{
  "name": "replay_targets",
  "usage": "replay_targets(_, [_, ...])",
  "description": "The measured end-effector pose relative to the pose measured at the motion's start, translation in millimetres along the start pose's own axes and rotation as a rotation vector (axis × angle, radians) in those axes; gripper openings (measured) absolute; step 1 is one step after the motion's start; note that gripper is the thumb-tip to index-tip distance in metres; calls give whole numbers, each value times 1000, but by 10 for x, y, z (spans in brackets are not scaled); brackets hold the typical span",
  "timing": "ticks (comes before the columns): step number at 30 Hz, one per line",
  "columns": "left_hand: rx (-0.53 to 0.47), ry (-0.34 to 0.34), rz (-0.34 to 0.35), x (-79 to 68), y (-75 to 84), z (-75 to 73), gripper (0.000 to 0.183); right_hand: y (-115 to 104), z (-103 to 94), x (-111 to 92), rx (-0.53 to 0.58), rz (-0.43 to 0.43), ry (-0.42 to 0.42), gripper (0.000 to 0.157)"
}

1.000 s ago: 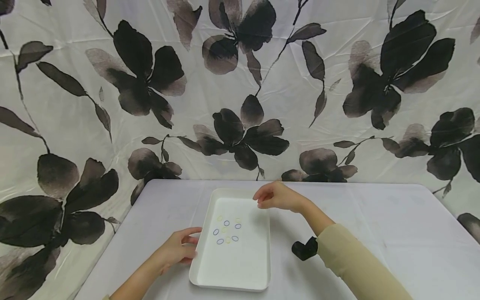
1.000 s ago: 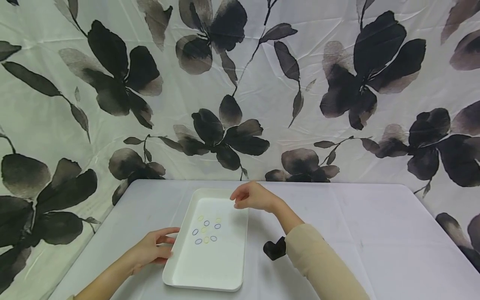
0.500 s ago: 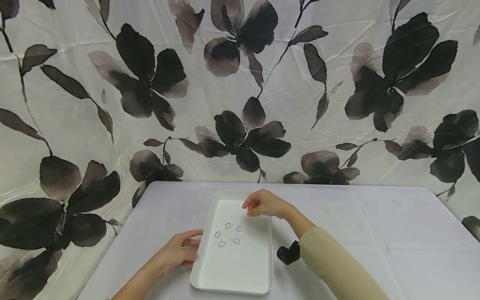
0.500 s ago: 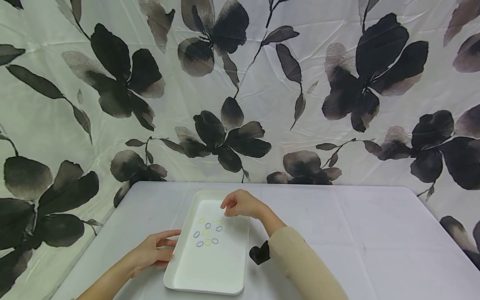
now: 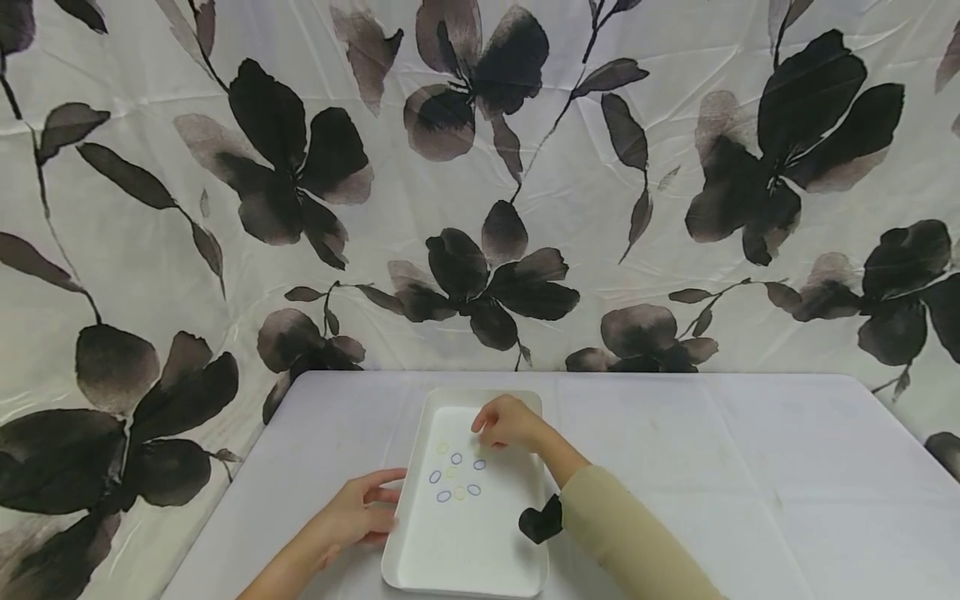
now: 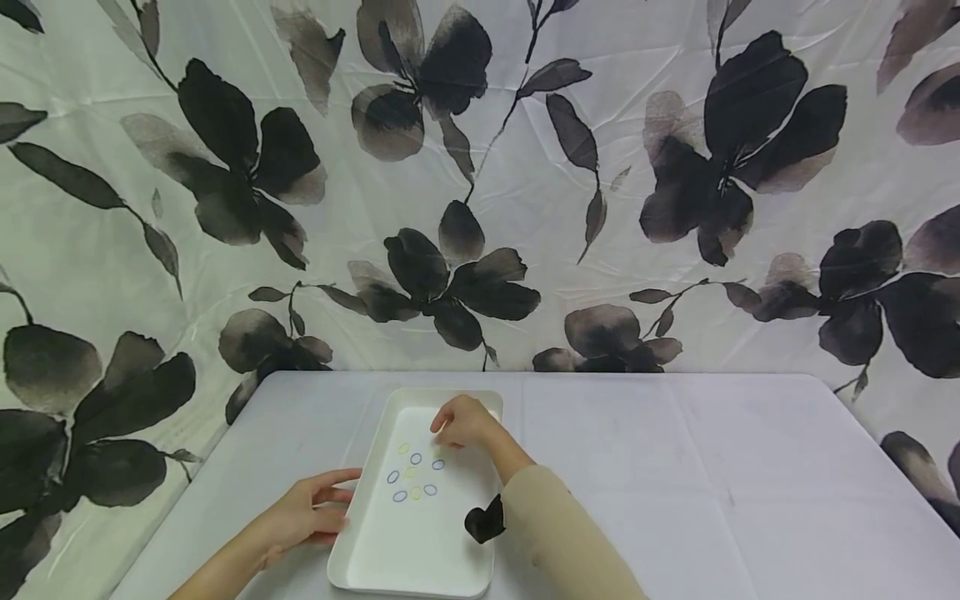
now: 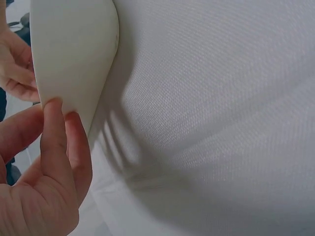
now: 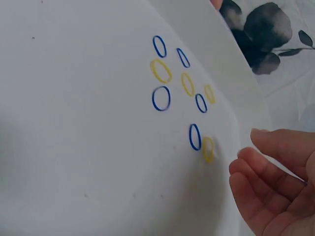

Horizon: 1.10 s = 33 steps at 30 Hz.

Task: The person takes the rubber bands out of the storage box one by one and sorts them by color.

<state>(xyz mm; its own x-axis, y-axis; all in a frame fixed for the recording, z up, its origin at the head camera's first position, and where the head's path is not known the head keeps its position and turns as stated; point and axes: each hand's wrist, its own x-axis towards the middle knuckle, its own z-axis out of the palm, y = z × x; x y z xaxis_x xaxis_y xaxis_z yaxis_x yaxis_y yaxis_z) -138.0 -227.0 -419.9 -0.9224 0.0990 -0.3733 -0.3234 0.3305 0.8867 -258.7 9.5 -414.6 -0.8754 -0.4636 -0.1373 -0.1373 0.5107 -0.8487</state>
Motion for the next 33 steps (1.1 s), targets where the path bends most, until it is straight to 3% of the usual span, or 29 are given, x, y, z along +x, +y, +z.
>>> replay_targets(11, [9, -16, 28, 20, 33, 13, 67, 109, 103, 34, -61, 79, 95, 11])
replay_targets(24, [-1, -43, 31, -22, -21, -17, 68, 225, 266, 20, -227, -36, 168, 22])
replay_targets(28, [9, -20, 20, -18, -8, -12, 68, 208, 262, 16, -275, -81, 162, 23])
replay_targets(33, [18, -8, 18, -17, 11, 8, 69, 165, 261, -4, -320, -74, 117, 23])
